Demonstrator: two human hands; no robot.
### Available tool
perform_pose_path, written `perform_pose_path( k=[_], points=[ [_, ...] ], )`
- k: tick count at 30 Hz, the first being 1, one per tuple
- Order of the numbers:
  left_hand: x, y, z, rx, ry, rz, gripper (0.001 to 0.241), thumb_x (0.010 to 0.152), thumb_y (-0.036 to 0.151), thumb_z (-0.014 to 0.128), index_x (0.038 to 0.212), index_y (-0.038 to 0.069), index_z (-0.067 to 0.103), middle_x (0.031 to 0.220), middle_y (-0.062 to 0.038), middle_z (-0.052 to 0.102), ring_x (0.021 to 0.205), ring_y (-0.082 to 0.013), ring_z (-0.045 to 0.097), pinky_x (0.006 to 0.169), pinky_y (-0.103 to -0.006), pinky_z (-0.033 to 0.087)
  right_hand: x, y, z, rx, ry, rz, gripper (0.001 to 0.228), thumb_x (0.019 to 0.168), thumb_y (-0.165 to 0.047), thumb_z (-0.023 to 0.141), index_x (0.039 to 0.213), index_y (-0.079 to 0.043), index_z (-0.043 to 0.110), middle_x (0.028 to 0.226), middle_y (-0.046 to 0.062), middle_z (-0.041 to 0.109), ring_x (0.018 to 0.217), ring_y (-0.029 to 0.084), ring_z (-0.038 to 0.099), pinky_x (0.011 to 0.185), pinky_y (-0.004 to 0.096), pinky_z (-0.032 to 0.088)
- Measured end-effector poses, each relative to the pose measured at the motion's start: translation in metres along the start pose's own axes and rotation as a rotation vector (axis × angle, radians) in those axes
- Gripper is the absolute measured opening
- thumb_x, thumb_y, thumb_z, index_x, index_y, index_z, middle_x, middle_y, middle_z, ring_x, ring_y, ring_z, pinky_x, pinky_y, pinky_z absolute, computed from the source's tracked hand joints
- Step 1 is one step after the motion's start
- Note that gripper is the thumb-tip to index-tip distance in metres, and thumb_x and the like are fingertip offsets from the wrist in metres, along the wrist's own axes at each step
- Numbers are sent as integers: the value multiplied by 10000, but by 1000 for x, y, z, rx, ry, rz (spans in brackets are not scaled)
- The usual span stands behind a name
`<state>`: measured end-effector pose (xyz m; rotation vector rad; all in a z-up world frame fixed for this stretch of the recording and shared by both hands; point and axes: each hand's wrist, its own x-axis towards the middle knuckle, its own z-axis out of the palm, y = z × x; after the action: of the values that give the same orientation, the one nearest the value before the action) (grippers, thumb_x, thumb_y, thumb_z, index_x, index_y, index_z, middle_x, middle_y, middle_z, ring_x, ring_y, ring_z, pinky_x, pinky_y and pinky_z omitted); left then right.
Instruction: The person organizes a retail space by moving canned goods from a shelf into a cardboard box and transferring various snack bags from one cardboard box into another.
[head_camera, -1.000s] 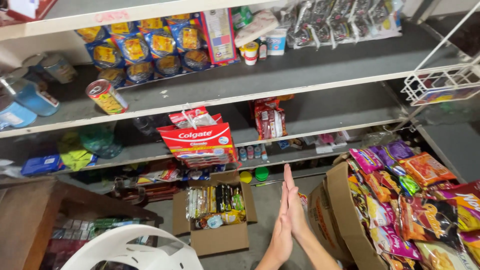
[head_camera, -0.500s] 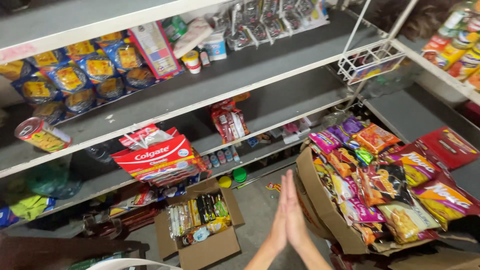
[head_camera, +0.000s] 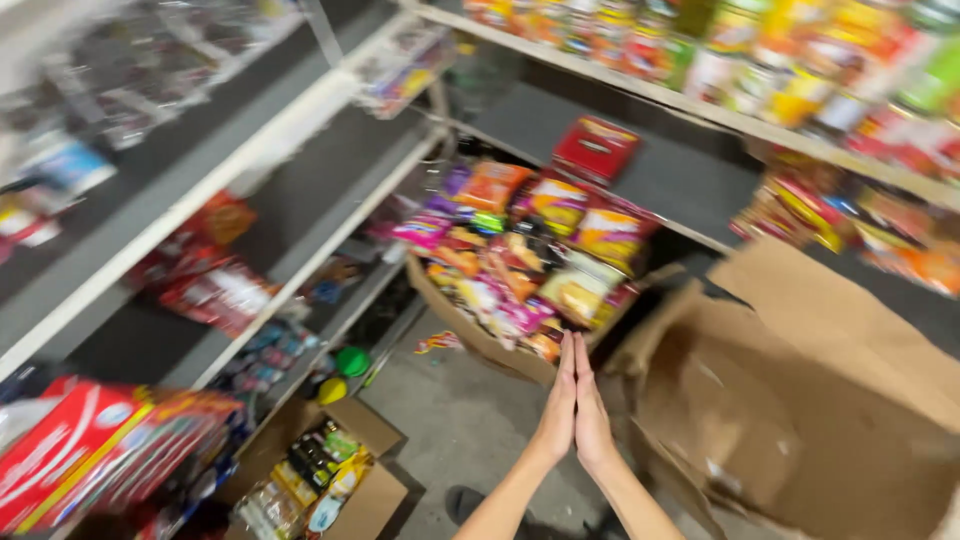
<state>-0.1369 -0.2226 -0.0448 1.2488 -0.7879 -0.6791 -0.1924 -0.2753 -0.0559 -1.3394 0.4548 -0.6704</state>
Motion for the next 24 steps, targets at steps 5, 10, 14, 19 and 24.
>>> perform_pose_path(
  k=[5, 10, 14, 19, 24],
  points=[
    [-7, -42, 104, 20, -208, -32, 732, 1096, 537, 211, 1664, 81, 140, 1766, -83, 104, 1626, -237, 79, 1289, -368, 83, -47, -20, -96, 12, 266, 18, 644, 1075, -440, 275, 1633, -121, 236, 1736, 30, 184, 1595, 204, 141, 1258, 365, 117],
    [-20, -68, 180, -16, -289, -156, 703, 1095, 498, 245, 1654, 80, 159, 1758, -76, 122, 1617, -226, 99, 1280, -364, 95, -85, -24, -171, 16, 384, 91, 652, 1071, -467, 281, 1619, -113, 270, 1728, 34, 211, 1592, 201, 153, 1258, 361, 122],
    [-15, -68, 206, 8, -285, -177, 652, 1102, 436, 277, 1645, 84, 197, 1752, -79, 151, 1613, -220, 120, 1277, -362, 118, -87, -29, -204, 36, 403, 111, 643, 1069, -461, 297, 1607, -109, 294, 1713, 47, 252, 1581, 204, 191, 1253, 364, 145],
    [-1, -74, 193, 53, -195, -150, 584, 1095, 340, 364, 1614, 79, 297, 1728, -100, 242, 1593, -234, 205, 1264, -361, 177, -70, -26, -208, 51, 319, 115, 616, 1073, -434, 338, 1592, -101, 345, 1681, 73, 331, 1556, 217, 263, 1246, 367, 184],
    [26, -77, 149, -29, -65, -88, 443, 1069, 223, 507, 1469, 32, 504, 1627, -114, 425, 1508, -233, 393, 1221, -347, 313, -35, -23, -184, 62, 202, 148, 582, 1064, -394, 406, 1576, -117, 382, 1651, 69, 376, 1522, 206, 328, 1218, 351, 260]
  ],
)
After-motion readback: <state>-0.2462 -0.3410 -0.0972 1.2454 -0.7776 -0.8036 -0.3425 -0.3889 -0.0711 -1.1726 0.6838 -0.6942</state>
